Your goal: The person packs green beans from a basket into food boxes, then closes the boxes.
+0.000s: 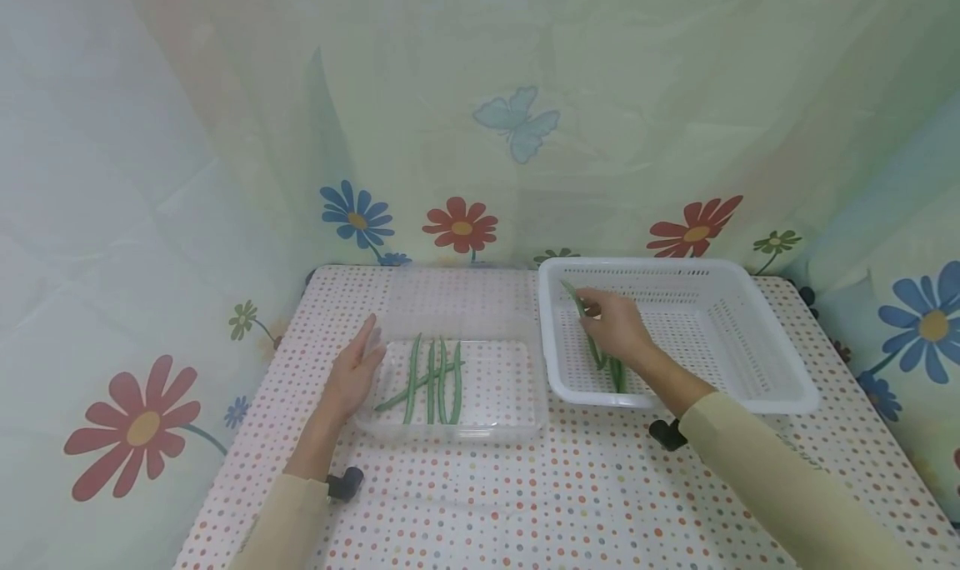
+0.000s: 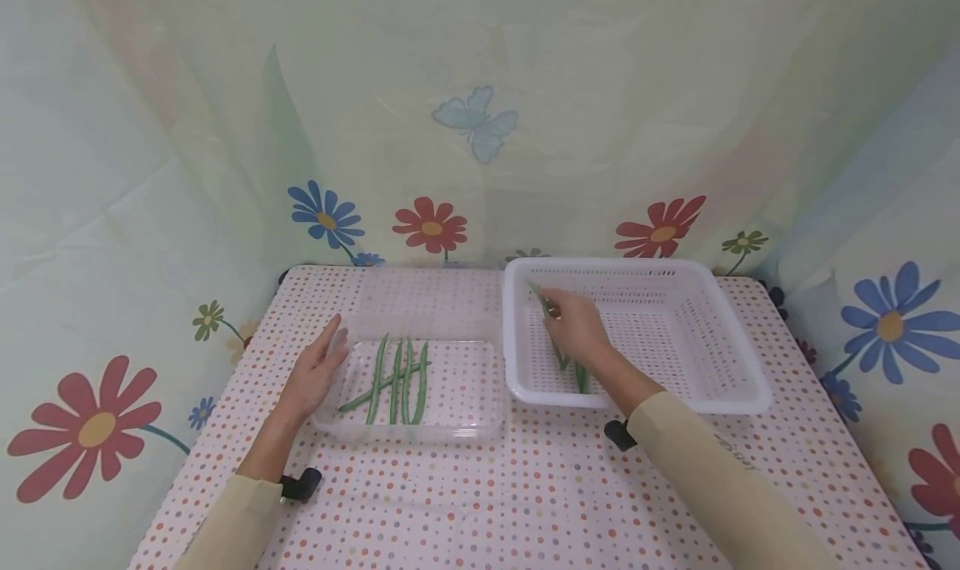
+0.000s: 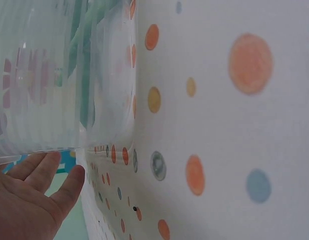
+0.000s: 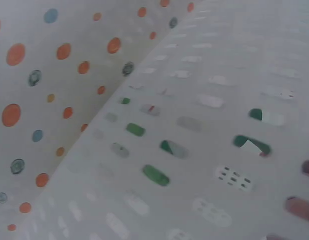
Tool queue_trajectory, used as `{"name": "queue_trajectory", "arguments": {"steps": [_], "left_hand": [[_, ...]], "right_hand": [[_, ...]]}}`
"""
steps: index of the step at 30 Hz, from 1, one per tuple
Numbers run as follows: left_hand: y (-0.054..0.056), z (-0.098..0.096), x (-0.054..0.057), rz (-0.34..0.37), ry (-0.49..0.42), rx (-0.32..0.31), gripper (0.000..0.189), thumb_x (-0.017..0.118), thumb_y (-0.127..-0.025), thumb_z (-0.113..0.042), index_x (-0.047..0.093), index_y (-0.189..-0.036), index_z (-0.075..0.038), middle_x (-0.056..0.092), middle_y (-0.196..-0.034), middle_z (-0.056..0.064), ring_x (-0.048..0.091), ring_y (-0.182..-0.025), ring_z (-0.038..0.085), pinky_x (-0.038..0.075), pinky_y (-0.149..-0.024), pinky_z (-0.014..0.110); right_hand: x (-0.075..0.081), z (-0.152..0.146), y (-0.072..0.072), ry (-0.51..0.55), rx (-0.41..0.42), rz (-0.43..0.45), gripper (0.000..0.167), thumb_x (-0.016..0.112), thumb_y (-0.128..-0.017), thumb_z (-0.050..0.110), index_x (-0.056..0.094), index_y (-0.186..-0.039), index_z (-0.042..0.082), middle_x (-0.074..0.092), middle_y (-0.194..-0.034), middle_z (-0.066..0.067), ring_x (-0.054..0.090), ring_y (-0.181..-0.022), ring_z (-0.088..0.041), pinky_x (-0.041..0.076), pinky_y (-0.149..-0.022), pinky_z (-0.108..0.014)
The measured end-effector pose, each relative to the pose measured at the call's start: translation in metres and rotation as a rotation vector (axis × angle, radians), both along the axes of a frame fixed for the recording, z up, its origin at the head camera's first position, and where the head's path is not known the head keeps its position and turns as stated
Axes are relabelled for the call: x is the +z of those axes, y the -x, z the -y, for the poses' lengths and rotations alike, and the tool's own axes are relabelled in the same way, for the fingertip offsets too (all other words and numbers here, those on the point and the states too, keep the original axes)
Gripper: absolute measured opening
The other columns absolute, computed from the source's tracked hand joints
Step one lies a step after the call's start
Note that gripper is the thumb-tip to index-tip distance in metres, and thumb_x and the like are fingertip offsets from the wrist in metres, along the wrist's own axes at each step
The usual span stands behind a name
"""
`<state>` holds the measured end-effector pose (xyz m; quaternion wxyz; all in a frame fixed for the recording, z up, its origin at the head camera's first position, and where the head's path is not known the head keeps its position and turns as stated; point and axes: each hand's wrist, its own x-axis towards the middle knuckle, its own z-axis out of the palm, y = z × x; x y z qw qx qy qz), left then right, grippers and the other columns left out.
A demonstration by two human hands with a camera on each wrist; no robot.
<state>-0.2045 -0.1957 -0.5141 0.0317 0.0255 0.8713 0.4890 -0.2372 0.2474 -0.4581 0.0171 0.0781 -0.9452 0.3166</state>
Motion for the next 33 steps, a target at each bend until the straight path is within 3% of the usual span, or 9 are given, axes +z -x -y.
{"name": "queue_trajectory", "arguments": {"steps": [7,14,20,28,33], "left_hand": [[0.003,-0.001,0.0,0.035,-0.015,0.009,0.061,0.042,-0.112,-0.033,0.016,-0.167,-0.036,0.026,-0.173,0.002,0.02,-0.162,0.028,0.013,-0.133,0.053],[0.003,-0.002,0.0,0.038,-0.001,0.02,0.061,0.042,-0.112,-0.034,0.016,-0.168,-0.035,0.026,-0.173,0.002,0.019,-0.162,0.028,0.013,-0.133,0.054],[0.002,-0.002,0.0,0.031,-0.002,0.033,0.061,0.042,-0.112,-0.034,0.018,-0.167,-0.036,0.026,-0.173,0.001,0.019,-0.162,0.028,0.013,-0.133,0.055],[0.003,-0.001,-0.002,0.026,0.006,0.029,0.061,0.042,-0.112,-0.033,0.018,-0.168,-0.033,0.029,-0.172,0.003,0.019,-0.162,0.029,0.013,-0.133,0.055],[0.003,0.0,-0.002,0.028,0.001,0.021,0.061,0.042,-0.112,-0.033,0.018,-0.168,-0.032,0.028,-0.173,0.003,0.019,-0.162,0.028,0.012,-0.133,0.055]], "right_hand": [[0.008,0.005,0.002,0.032,-0.01,-0.019,0.05,0.062,-0.1,0.003,0.054,-0.149,0.002,0.066,-0.135,-0.028,0.066,-0.123,-0.046,0.061,-0.095,-0.057],[0.016,0.005,0.003,0.106,-0.034,-0.032,0.049,0.064,-0.1,0.003,0.057,-0.148,0.004,0.069,-0.129,-0.026,0.068,-0.119,-0.042,0.061,-0.081,-0.043],[0.023,0.006,0.001,0.161,-0.07,-0.021,0.049,0.064,-0.101,0.005,0.057,-0.149,0.008,0.07,-0.129,-0.024,0.068,-0.117,-0.039,0.06,-0.081,-0.039],[0.029,0.011,0.001,0.213,-0.078,-0.025,0.049,0.066,-0.101,0.006,0.058,-0.149,0.009,0.069,-0.13,-0.024,0.066,-0.122,-0.041,0.061,-0.093,-0.054],[0.032,0.018,0.001,0.264,-0.082,-0.037,0.051,0.071,-0.098,0.009,0.059,-0.148,0.013,0.07,-0.129,-0.021,0.067,-0.122,-0.039,0.061,-0.092,-0.053]]}}
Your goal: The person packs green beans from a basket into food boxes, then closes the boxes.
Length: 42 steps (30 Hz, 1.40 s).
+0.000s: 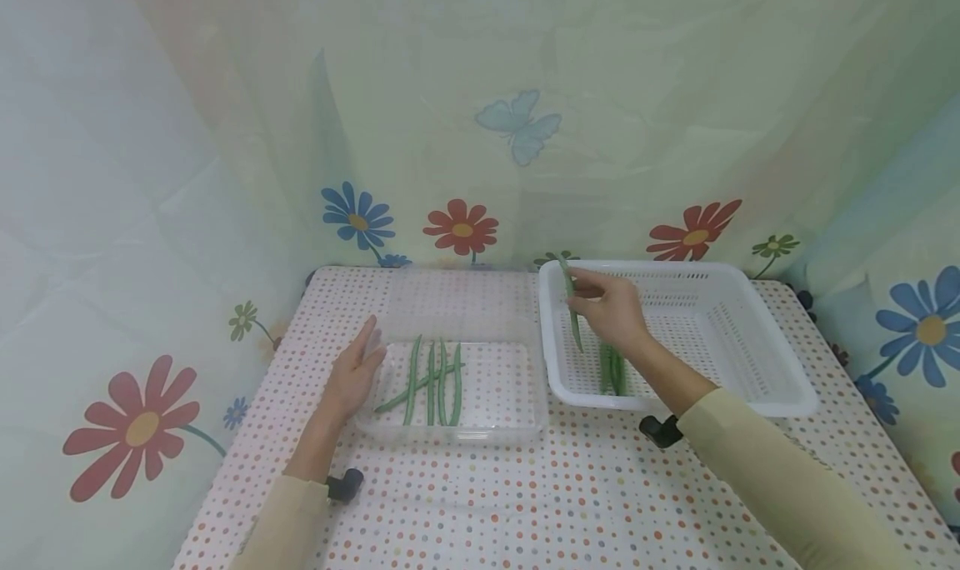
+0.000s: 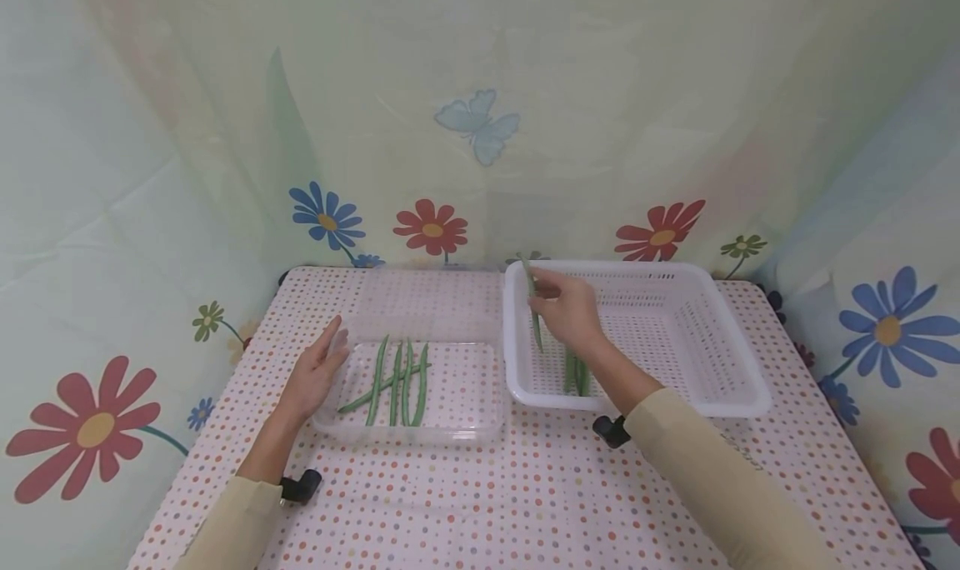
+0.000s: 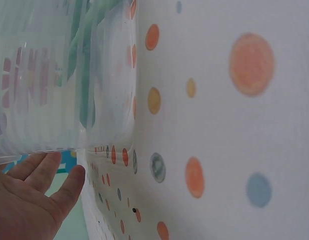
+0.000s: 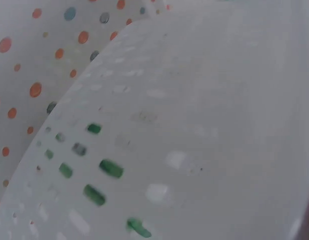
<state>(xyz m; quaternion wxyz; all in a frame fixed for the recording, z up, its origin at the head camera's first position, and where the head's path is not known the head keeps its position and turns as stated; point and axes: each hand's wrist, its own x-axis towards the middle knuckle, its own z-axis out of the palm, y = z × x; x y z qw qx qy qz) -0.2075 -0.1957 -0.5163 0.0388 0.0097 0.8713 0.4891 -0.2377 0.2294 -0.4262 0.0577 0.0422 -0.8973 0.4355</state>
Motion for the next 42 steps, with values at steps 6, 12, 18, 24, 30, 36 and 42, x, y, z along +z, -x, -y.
{"name": "queue_trajectory", "arguments": {"steps": [6,12,18,24,30,36,42], "left_hand": [[0.0,0.0,0.0,0.004,-0.003,0.001,0.061,0.042,-0.112,-0.033,0.018,-0.168,-0.032,0.028,-0.173,0.002,0.019,-0.162,0.028,0.012,-0.133,0.055],[0.0,-0.001,0.0,0.008,0.014,0.009,0.061,0.042,-0.112,-0.034,0.018,-0.168,-0.034,0.027,-0.173,0.002,0.018,-0.162,0.028,0.012,-0.133,0.055],[0.0,-0.002,0.001,0.009,0.031,0.018,0.061,0.042,-0.112,-0.034,0.017,-0.168,-0.035,0.026,-0.173,0.001,0.018,-0.162,0.028,0.012,-0.133,0.055],[0.0,-0.003,0.002,0.006,0.036,0.015,0.062,0.042,-0.112,-0.034,0.017,-0.168,-0.033,0.024,-0.174,0.001,0.017,-0.163,0.028,0.013,-0.133,0.055],[0.0,-0.002,0.002,0.004,0.034,0.01,0.062,0.042,-0.112,-0.034,0.017,-0.168,-0.032,0.025,-0.174,0.002,0.018,-0.162,0.028,0.013,-0.133,0.055],[0.0,-0.002,0.001,-0.003,0.035,0.013,0.062,0.043,-0.112,-0.034,0.016,-0.167,-0.036,0.026,-0.173,0.001,0.02,-0.162,0.028,0.014,-0.133,0.054],[0.0,-0.002,0.001,0.006,0.048,0.02,0.062,0.042,-0.111,-0.035,0.015,-0.166,-0.041,0.026,-0.173,0.001,0.019,-0.162,0.027,0.014,-0.133,0.055]], "right_hand": [[0.004,0.011,-0.003,0.049,0.039,-0.017,0.051,0.073,-0.098,0.01,0.061,-0.147,0.015,0.071,-0.13,-0.019,0.068,-0.123,-0.036,0.062,-0.093,-0.051],[0.007,0.023,-0.006,0.076,0.089,-0.016,0.051,0.074,-0.097,0.01,0.061,-0.146,0.015,0.072,-0.129,-0.017,0.069,-0.122,-0.034,0.063,-0.092,-0.046],[0.009,0.034,-0.009,0.115,0.136,-0.034,0.05,0.075,-0.096,0.008,0.063,-0.144,0.012,0.073,-0.125,-0.018,0.07,-0.118,-0.033,0.062,-0.085,-0.029],[0.008,0.046,-0.013,0.145,0.159,-0.024,0.051,0.076,-0.095,0.007,0.063,-0.144,0.011,0.074,-0.123,-0.017,0.071,-0.116,-0.031,0.061,-0.083,-0.025],[0.007,0.059,-0.017,0.156,0.168,-0.009,0.05,0.075,-0.095,0.007,0.063,-0.144,0.009,0.074,-0.124,-0.017,0.072,-0.115,-0.03,0.063,-0.089,-0.037],[0.005,0.07,-0.021,0.146,0.178,0.013,0.049,0.075,-0.095,0.008,0.064,-0.143,0.012,0.074,-0.124,-0.015,0.071,-0.116,-0.029,0.064,-0.091,-0.041],[0.0,0.081,-0.023,0.155,0.202,-0.008,0.049,0.076,-0.094,0.007,0.065,-0.142,0.011,0.075,-0.123,-0.015,0.072,-0.114,-0.029,0.064,-0.092,-0.045]]}}
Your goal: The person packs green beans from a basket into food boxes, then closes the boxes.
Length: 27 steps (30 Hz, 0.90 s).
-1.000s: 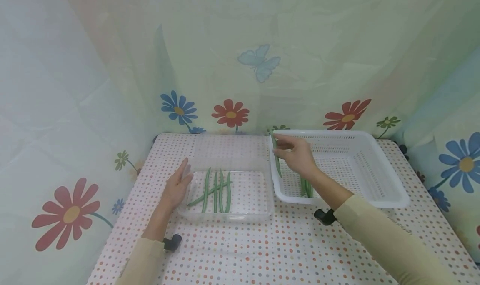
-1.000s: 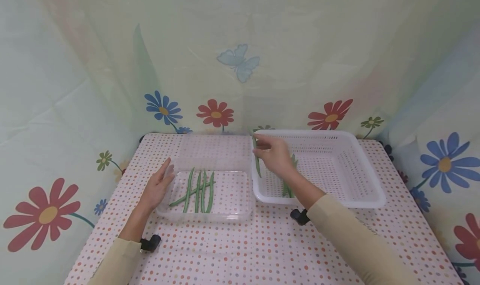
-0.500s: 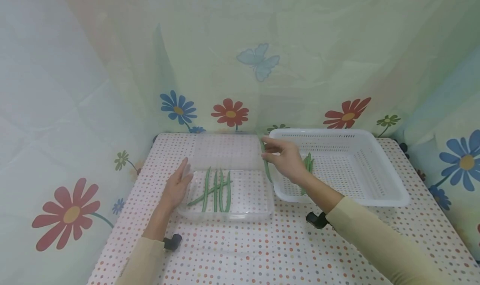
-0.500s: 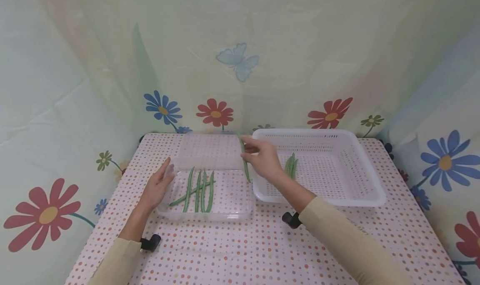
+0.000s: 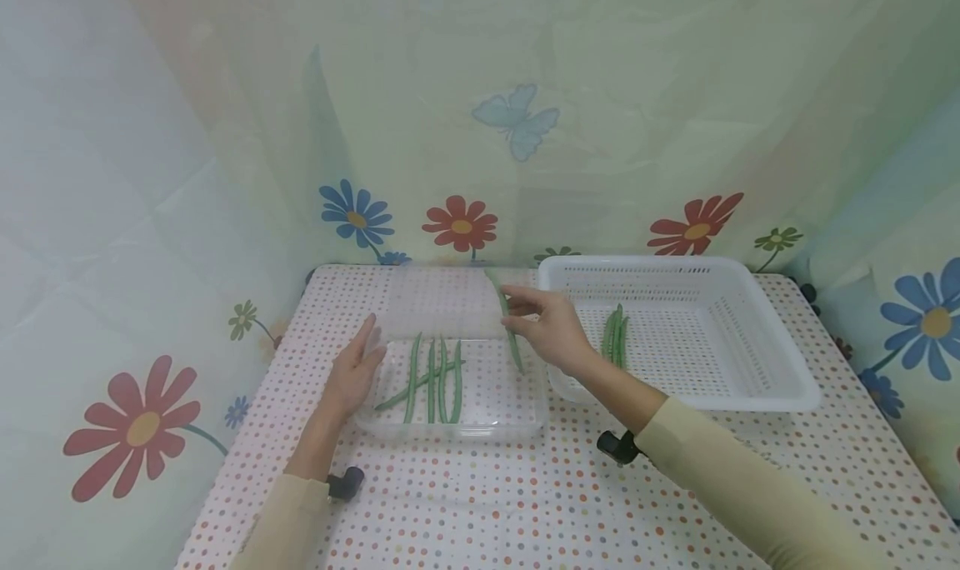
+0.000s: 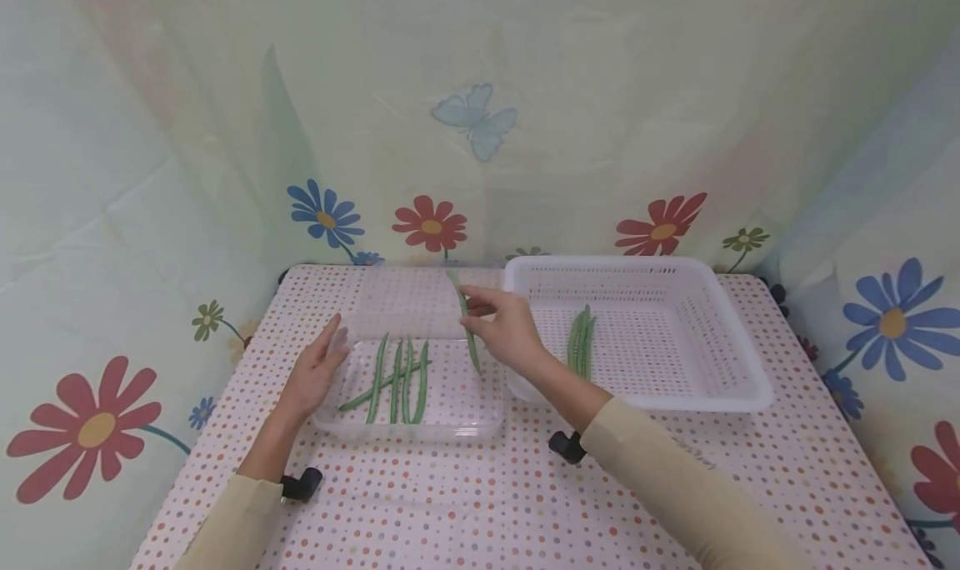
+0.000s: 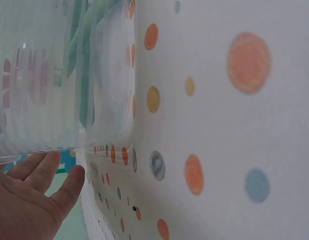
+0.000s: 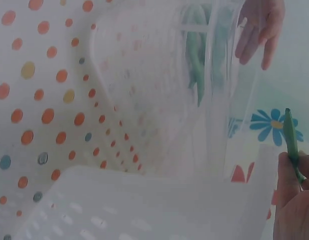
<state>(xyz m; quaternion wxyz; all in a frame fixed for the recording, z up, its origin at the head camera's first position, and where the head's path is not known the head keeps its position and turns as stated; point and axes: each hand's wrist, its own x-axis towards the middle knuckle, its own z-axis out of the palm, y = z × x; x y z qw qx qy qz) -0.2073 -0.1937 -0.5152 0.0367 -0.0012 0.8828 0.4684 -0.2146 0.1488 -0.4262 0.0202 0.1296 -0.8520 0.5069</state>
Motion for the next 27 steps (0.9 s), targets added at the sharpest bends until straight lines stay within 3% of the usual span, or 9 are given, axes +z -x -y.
{"name": "queue_trajectory", "arguments": {"steps": [21,27], "left_hand": [[0.0,0.0,0.0,0.009,-0.023,-0.007,0.062,0.043,-0.111,-0.035,0.016,-0.168,-0.036,0.026,-0.173,0.0,0.019,-0.162,0.028,0.013,-0.132,0.057],[-0.001,-0.001,0.001,0.009,-0.012,0.002,0.062,0.043,-0.111,-0.037,0.016,-0.167,-0.04,0.027,-0.173,0.0,0.018,-0.162,0.027,0.013,-0.133,0.057]], "right_hand": [[-0.02,0.031,-0.005,-0.032,0.057,0.013,0.05,0.076,-0.095,0.009,0.064,-0.143,0.012,0.074,-0.124,-0.012,0.072,-0.113,-0.026,0.065,-0.089,-0.039],[-0.025,0.035,-0.006,-0.042,0.058,0.009,0.049,0.076,-0.095,0.01,0.065,-0.142,0.012,0.074,-0.124,-0.013,0.072,-0.112,-0.027,0.065,-0.089,-0.038]]}}
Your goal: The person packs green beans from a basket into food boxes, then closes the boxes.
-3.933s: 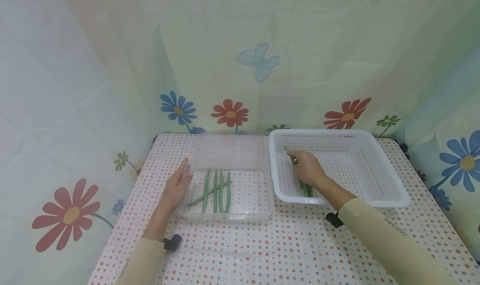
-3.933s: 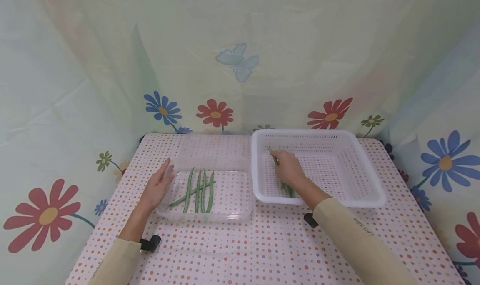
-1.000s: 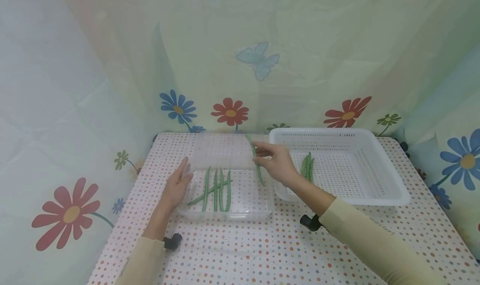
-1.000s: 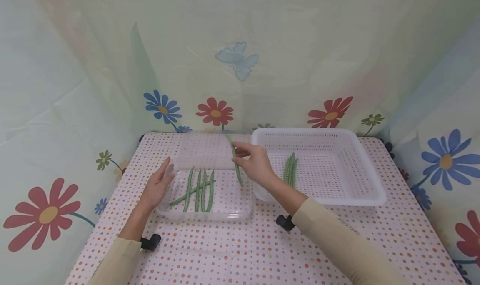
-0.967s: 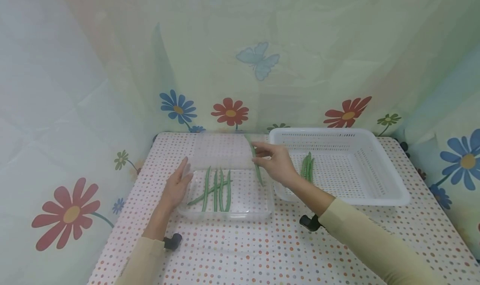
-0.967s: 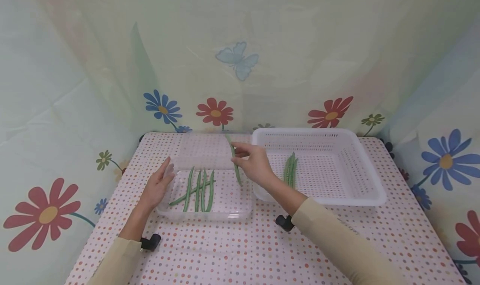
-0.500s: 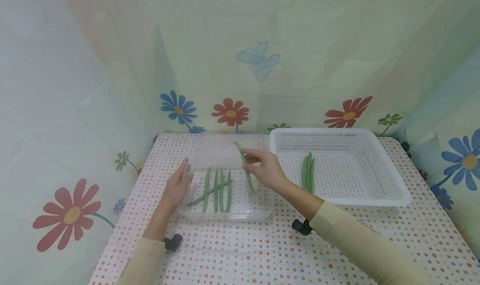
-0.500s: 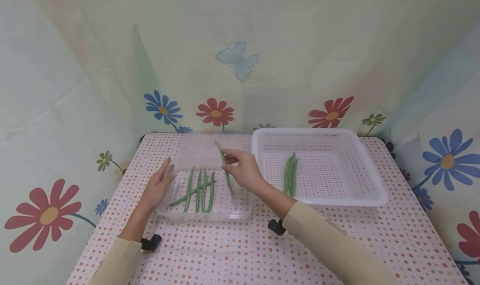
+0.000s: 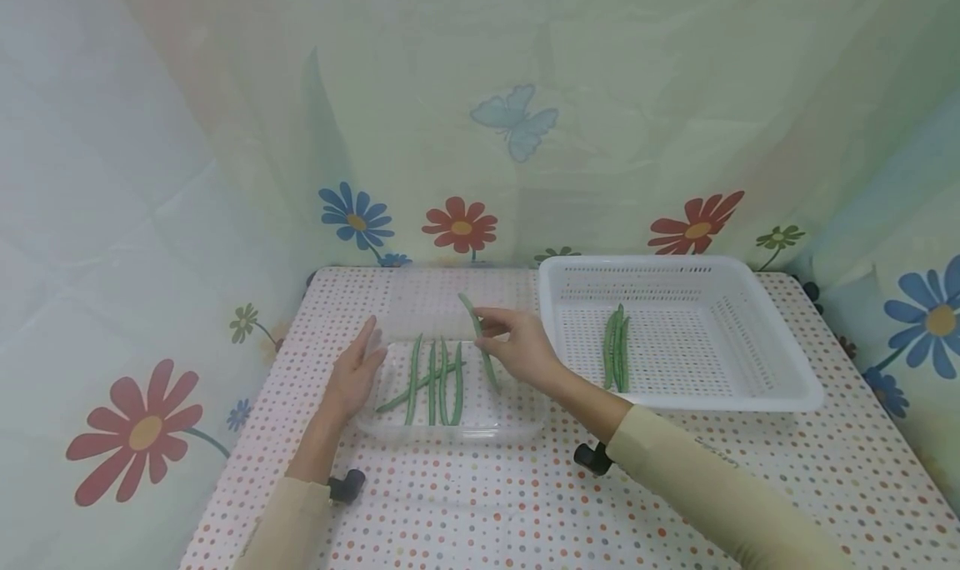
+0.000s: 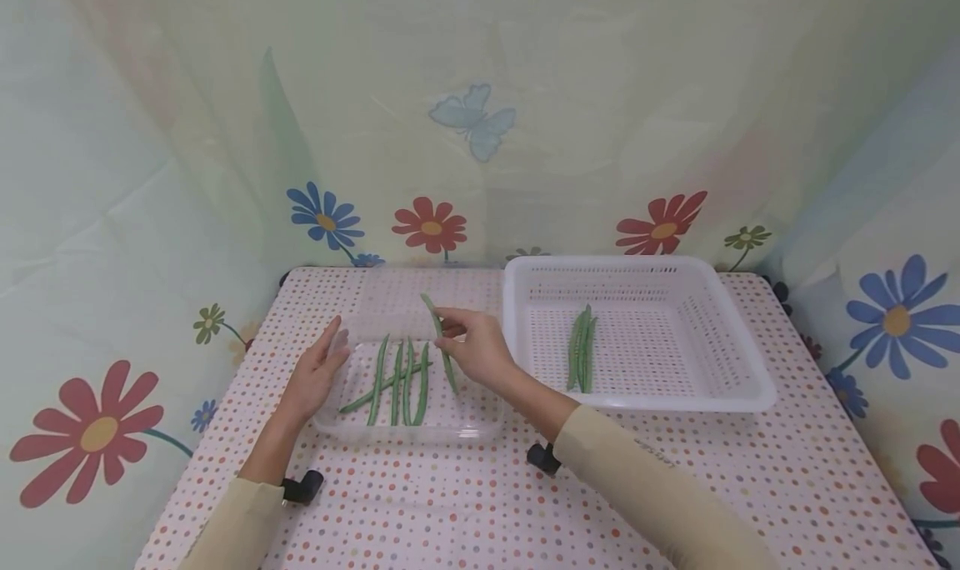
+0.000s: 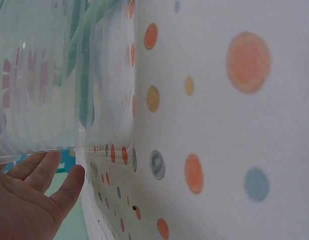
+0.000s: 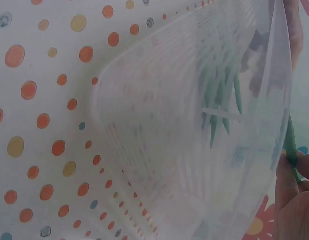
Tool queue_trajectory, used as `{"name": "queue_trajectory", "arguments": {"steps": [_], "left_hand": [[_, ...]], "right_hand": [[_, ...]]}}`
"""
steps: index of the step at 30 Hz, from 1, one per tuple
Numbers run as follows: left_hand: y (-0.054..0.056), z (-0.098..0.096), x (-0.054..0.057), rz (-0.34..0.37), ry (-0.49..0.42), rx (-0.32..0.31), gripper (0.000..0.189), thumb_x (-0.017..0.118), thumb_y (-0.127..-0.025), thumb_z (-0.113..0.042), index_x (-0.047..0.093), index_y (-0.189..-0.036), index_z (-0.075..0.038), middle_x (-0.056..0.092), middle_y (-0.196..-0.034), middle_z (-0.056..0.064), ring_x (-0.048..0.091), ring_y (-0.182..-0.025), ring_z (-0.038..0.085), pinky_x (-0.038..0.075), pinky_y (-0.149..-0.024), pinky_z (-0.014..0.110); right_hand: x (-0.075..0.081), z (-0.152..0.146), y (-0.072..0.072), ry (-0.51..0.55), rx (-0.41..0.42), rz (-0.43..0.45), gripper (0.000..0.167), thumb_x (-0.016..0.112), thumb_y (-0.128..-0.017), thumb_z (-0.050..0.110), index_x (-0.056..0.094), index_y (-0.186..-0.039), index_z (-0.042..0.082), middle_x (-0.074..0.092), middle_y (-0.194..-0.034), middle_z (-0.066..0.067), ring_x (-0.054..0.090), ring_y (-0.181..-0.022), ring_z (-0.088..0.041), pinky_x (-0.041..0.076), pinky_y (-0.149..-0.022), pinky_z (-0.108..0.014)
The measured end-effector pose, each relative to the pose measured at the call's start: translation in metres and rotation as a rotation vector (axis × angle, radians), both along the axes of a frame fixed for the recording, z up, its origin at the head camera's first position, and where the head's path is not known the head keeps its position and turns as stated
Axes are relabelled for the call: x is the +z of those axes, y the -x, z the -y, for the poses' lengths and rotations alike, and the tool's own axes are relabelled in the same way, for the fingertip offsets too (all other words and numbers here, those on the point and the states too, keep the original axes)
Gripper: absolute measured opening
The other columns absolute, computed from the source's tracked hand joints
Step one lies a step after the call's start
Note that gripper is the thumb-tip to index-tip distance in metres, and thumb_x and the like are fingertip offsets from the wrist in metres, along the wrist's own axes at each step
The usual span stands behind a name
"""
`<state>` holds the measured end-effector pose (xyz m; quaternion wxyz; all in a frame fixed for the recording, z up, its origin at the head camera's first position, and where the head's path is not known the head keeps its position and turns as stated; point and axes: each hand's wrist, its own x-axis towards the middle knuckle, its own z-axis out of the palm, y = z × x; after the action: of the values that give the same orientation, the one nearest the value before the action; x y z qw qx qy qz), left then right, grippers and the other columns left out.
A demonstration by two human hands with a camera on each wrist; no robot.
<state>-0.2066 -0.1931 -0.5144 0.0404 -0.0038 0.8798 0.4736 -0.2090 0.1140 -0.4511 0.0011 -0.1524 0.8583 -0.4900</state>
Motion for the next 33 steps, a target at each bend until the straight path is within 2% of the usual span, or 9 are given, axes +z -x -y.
{"name": "queue_trajectory", "arguments": {"steps": [10,19,27,33], "left_hand": [[-0.002,0.001,0.0,-0.02,-0.015,-0.007,0.062,0.043,-0.111,-0.035,0.018,-0.168,-0.034,0.027,-0.173,0.0,0.019,-0.162,0.028,0.013,-0.133,0.056],[0.0,0.002,-0.002,-0.023,-0.005,-0.008,0.061,0.043,-0.111,-0.036,0.016,-0.166,-0.042,0.027,-0.173,-0.001,0.02,-0.162,0.026,0.015,-0.133,0.055],[-0.001,0.002,-0.001,-0.021,-0.019,-0.012,0.06,0.043,-0.112,-0.036,0.016,-0.164,-0.046,0.026,-0.173,-0.003,0.019,-0.162,0.024,0.014,-0.133,0.053],[-0.001,0.002,0.001,-0.022,-0.016,-0.013,0.06,0.043,-0.111,-0.036,0.016,-0.165,-0.043,0.025,-0.173,-0.003,0.019,-0.162,0.025,0.014,-0.133,0.053]], "right_hand": [[-0.009,0.01,-0.001,-0.003,-0.012,0.034,0.05,0.077,-0.093,0.009,0.065,-0.141,0.014,0.074,-0.124,-0.012,0.072,-0.111,-0.025,0.065,-0.09,-0.035],[-0.018,0.02,-0.003,-0.005,-0.002,0.036,0.05,0.078,-0.091,0.007,0.066,-0.14,0.011,0.076,-0.12,-0.012,0.074,-0.106,-0.023,0.064,-0.087,-0.032],[-0.024,0.028,-0.004,-0.016,0.009,0.047,0.049,0.079,-0.09,0.006,0.067,-0.137,0.01,0.076,-0.118,-0.012,0.075,-0.103,-0.023,0.064,-0.089,-0.037],[-0.027,0.031,-0.007,-0.049,0.008,0.056,0.048,0.078,-0.091,0.008,0.066,-0.138,0.008,0.075,-0.116,-0.012,0.074,-0.103,-0.022,0.064,-0.087,-0.035]]}}
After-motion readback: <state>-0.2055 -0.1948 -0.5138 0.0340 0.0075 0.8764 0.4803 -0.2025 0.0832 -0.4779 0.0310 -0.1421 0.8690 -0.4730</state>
